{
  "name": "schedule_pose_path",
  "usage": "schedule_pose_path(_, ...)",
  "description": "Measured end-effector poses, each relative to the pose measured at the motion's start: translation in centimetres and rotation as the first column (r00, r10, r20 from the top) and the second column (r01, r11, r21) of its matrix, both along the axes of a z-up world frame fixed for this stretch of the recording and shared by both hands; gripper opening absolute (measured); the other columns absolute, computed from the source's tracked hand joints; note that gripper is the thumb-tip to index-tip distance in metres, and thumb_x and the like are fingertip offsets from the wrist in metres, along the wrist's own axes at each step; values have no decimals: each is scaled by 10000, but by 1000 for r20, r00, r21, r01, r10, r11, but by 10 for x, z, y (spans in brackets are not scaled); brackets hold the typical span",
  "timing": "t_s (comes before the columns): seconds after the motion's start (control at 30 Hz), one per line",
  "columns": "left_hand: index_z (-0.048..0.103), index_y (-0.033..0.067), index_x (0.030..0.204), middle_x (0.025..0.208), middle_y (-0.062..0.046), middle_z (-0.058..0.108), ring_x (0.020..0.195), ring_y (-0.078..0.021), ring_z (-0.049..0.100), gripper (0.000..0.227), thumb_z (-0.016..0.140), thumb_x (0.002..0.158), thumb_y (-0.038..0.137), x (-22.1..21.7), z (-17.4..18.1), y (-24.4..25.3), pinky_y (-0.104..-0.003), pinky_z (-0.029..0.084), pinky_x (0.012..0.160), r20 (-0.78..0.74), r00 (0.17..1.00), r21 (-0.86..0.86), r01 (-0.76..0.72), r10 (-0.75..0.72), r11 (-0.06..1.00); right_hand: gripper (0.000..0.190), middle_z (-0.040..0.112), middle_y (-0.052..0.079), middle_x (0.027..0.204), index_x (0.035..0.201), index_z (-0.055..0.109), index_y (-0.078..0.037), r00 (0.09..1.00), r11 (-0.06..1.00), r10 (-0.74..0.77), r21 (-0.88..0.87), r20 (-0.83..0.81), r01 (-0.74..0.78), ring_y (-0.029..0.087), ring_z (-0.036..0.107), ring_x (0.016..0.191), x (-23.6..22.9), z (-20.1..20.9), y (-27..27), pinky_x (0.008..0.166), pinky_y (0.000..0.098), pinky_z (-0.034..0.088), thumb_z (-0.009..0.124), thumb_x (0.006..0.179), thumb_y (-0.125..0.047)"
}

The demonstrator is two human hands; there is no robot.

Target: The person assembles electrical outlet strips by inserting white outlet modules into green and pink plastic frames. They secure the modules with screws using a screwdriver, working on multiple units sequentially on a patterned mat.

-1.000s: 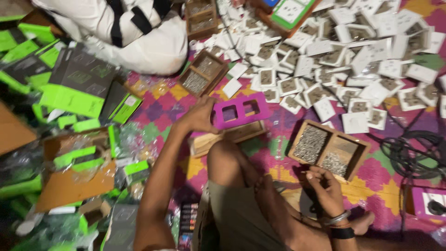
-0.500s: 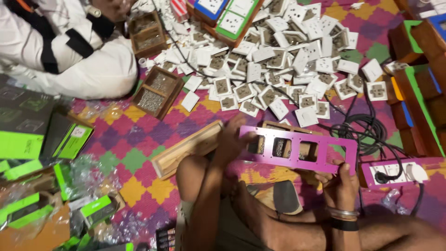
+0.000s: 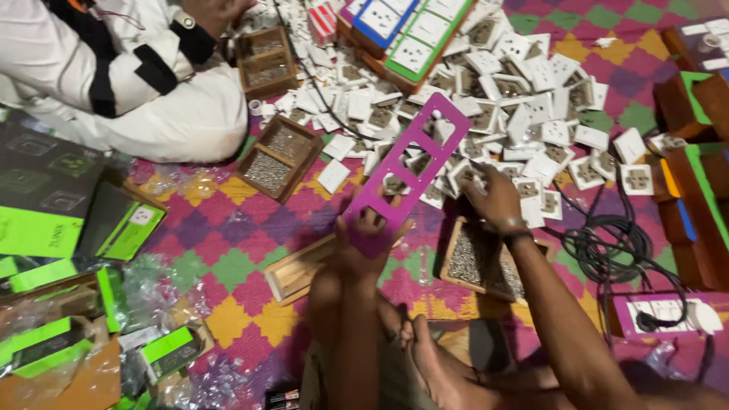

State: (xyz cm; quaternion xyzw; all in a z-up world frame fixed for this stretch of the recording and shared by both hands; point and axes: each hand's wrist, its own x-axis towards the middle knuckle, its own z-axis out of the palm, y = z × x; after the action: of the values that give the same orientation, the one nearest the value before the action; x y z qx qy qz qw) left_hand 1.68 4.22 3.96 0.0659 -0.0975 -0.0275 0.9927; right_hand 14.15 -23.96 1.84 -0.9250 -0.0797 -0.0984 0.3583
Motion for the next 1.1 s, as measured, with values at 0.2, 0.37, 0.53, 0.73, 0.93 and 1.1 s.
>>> schedule_pose_path(0.2, 232, 187, 1634, 1700, -131, 220, 1547, -442, 199, 865, 566, 943, 586, 13, 17, -5, -699, 251, 1193, -138, 989, 38, -39, 43, 999, 691, 700, 258, 1061, 1100, 693, -33, 968, 814, -192, -578, -161, 65, 393, 715, 865, 57, -31, 42, 711, 493, 589, 725, 790, -649)
schedule_pose_path(0.37, 233, 122, 1655, 1698, -160, 268, 1540, -405, 321, 882, 509, 998, 642, 10, -4, -10, -590, 298, 1261, -111, 994, 48, 19, -14, 999, 297, 691, 143, 1129, 1171, 665, -35, 930, 852, -173, 424, -324, 306, 259, 713, 977, -6, -30, -29, 865, 420, 626, 666, 939, -221)
schedule_pose_path(0.53, 295, 120, 1640, 1617, -143, 420, 1467, -397, 416, 791, 475, 1029, 590, 21, -29, -54, -541, 380, 1200, -96, 994, 116, 64, -53, 991, 274, 718, 98, 1185, 1233, 661, -8, 965, 266, 15, 931, -263, 250, 196, 736, 1023, -107, 39, -28, 889, 349, 626, 604, 966, 15)
schedule_pose_path(0.73, 301, -11, 1613, 1498, -234, 540, 1404, -381, 514, 790, 486, 1134, 589, 1, -46, -111, -490, 429, 1159, -113, 950, 14, 296, -293, 955, 278, 727, 135, 1071, 1221, 715, 78, 946, 697, -64, 664, -317, 270, 160, 667, 871, -168, 59, 34, 769, 307, 554, 740, 952, 9)
schedule_pose_path(0.93, 300, 85, 1687, 1519, -258, 536, 1393, -347, 523, 729, 564, 1066, 361, -21, -29, -110, -448, 414, 1182, -56, 956, 137, 293, -288, 946, 250, 654, 110, 963, 1167, 745, 9, 983, 941, -165, 311, 78, 134, 149, 606, 778, -186, 69, 46, 678, 265, 503, 797, 946, -97)
schedule_pose_path(1.1, 260, 123, 1676, 1550, -174, 489, 1415, -330, 501, 779, 591, 972, 158, -21, -15, -114, -446, 430, 1153, -176, 969, 253, 214, -172, 943, 202, 649, 48, 772, 1103, 702, -23, 975, 959, -210, 210, 75, 190, 124, 579, 664, -181, 62, 53, 641, 269, 454, 790, 972, -150)
